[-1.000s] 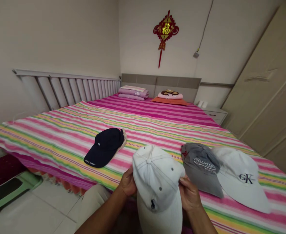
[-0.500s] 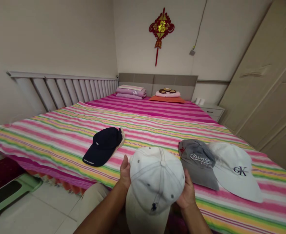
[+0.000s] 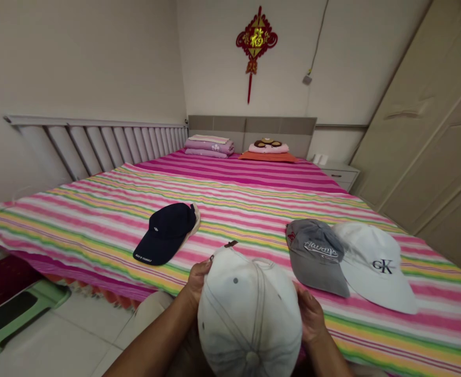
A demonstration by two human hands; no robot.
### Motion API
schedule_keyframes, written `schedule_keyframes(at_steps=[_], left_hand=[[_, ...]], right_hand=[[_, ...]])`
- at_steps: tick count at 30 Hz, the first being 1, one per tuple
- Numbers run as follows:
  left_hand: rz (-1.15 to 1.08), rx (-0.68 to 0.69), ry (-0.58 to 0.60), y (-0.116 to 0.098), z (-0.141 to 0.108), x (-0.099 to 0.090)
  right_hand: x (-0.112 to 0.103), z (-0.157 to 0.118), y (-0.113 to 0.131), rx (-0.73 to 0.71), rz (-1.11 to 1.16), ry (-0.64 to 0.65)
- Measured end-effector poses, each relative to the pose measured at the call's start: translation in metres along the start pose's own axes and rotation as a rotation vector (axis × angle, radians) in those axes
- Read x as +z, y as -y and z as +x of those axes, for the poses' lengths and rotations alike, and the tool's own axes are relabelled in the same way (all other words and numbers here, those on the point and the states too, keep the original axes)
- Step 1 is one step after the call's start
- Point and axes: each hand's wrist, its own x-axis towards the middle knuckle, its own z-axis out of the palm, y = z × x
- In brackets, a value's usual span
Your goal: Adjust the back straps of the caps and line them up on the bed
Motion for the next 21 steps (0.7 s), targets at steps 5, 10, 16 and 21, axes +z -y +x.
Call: schedule_keyframes(at_steps=[5,10,16,21], left_hand=[[0.032,-0.05,0.15,-0.003,0.0,0.0],[0.116,-0.125,0.328,-0.009,0.004,0.008],[0.306,-0.071,0.428,-0.02,0.0,0.031],[0.411,0.004,0.368,-0.024,-0.008,0.04]], right_hand=[[0.001,-0.009,0.004,0.061,-0.054,0.135],[0.006,-0.014,0.011,0.119,-0.02,0.31],[0.024,-0.02,0.023,0.007,-0.113,0.41],[0.032,-0.028,0.029,-0.067,-0.158,0.429]])
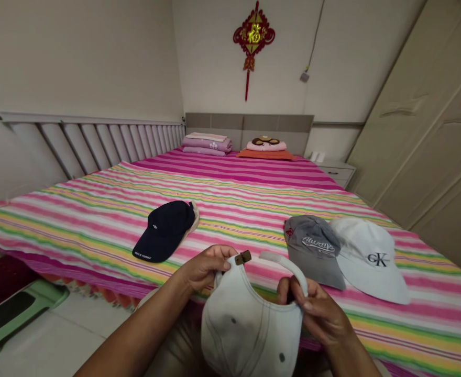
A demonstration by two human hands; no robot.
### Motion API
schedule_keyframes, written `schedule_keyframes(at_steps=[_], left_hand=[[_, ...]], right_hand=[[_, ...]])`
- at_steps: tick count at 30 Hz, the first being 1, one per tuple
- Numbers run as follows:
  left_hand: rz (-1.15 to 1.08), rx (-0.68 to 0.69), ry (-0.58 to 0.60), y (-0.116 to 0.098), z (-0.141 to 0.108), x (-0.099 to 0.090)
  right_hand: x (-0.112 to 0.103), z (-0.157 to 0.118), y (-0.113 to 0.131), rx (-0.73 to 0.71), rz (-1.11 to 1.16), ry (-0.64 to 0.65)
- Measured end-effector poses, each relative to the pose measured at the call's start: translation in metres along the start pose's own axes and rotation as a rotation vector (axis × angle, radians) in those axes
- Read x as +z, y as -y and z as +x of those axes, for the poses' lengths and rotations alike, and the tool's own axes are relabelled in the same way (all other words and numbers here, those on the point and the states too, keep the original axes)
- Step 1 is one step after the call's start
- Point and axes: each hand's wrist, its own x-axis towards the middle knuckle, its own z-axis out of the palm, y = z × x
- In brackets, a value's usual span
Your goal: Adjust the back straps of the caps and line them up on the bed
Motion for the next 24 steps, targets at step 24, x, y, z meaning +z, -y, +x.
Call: schedule_keyframes(at_steps=[24], left_hand=[[0.418,0.22,-0.128,0.012,-0.008,0.02]], right_hand=[[0.015,-0.002,0.011,0.009,-0.081,0.013]])
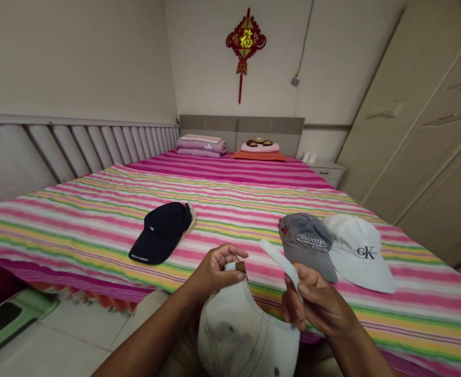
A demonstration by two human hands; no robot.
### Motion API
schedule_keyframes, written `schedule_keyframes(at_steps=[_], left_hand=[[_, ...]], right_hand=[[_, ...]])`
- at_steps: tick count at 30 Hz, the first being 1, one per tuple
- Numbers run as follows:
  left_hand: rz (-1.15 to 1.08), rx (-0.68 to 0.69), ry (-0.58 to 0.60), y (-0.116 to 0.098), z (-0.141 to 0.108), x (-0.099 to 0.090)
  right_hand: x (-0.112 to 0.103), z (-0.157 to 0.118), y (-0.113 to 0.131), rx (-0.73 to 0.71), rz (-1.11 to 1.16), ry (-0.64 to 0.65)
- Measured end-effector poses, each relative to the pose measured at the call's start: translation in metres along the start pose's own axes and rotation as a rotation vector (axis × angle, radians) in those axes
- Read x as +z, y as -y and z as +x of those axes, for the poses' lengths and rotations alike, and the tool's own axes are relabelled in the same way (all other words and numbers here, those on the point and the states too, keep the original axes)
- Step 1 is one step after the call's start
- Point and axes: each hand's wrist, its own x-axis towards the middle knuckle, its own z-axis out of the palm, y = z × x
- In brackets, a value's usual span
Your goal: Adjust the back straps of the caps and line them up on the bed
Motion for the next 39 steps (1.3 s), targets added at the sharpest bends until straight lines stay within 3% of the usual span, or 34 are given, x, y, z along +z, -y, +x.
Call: schedule_keyframes(at_steps=[3,7,10,14,17,32,39], left_hand=[[0.276,0.112,-0.089,-0.005,-0.001,0.002],[0.601,0.335,-0.023,-0.012,-0.003,0.001],[0.485,0.372,0.016,-0.014,-0.005,0.003],[0.131,0.197,-0.046,-0.005,-0.005,0.009],[0.013,0.13,-0.113,0.003,-0.005,0.012],[0.127,0.228,-0.199,0.001,-0.007,0.017],[0.338,0.348,-0.135,-0.002,-0.01,0.013]], right_hand=[[0.0,-0.001,0.006,-0.01,-0.011,0.004],[0.004,-0.003,0.016,0.069,-0.132,0.001],[0.009,-0.003,0.022,0.138,-0.277,-0.038],[0.019,0.001,0.024,0.174,-0.373,-0.138],[0.025,0.005,0.021,0.18,-0.37,-0.233],[0.028,0.013,0.013,0.217,-0.317,-0.267],[0.032,0.015,0.023,0.282,-0.518,-0.292]])
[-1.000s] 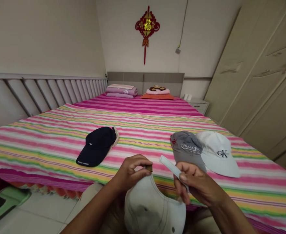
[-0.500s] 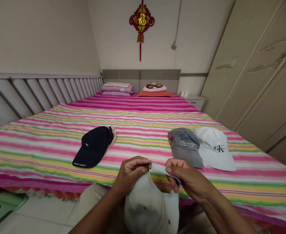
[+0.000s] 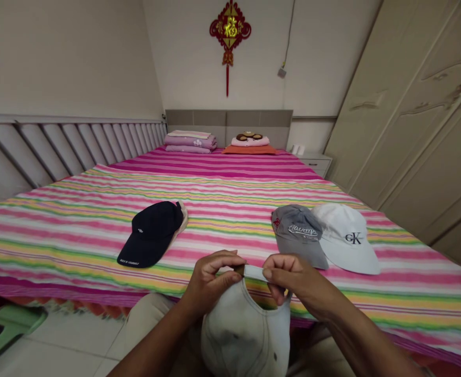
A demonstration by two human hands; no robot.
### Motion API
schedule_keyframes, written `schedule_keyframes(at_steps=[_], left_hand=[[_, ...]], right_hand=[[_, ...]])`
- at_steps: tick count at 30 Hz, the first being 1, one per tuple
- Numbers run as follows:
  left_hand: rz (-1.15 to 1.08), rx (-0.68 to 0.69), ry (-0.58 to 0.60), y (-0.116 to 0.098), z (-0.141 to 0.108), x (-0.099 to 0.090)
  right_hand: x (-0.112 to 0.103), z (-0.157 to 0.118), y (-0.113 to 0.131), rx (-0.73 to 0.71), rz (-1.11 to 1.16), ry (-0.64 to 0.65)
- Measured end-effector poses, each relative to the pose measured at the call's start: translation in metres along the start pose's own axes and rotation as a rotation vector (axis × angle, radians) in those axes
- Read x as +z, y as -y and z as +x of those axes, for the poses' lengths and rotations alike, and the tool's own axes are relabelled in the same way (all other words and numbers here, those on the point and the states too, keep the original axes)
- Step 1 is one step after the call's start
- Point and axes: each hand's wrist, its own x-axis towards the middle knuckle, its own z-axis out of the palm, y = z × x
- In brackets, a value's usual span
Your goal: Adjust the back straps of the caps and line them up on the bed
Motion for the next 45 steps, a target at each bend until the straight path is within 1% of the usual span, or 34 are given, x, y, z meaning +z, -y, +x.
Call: schedule_keyframes(at_steps=[4,8,15,22,28,36,39,45], left_hand=[[0.067,0.141,0.073,-0.003,0.002,0.003],[0.164,0.249,0.112,-0.006,0.003,0.006],[0.346,0.297,0.145,-0.011,0.003,0.005],[0.401,0.313,0.165,-0.016,0.001,0.005],[0.339,0.273,0.114,-0.017,-0.001,0.007],[0.389,0.341,0.041,-0.016,-0.005,0.007],[0.412,0.379,0.024,-0.016,-0.005,0.007],[0.413,0.541,-0.037,-0.013,-0.002,0.009]], right_hand=[[0.003,0.0,0.003,-0.036,-0.135,-0.021],[0.008,0.0,0.004,-0.088,-0.145,-0.04],[0.009,-0.001,0.002,-0.095,-0.105,-0.064],[0.009,0.0,0.001,-0.1,-0.107,-0.052],[0.01,0.001,-0.002,-0.093,-0.059,-0.069],[0.015,-0.001,-0.003,-0.059,-0.016,-0.052],[0.015,-0.002,-0.005,-0.046,-0.027,-0.008],[0.014,0.0,-0.007,-0.053,-0.03,-0.014]])
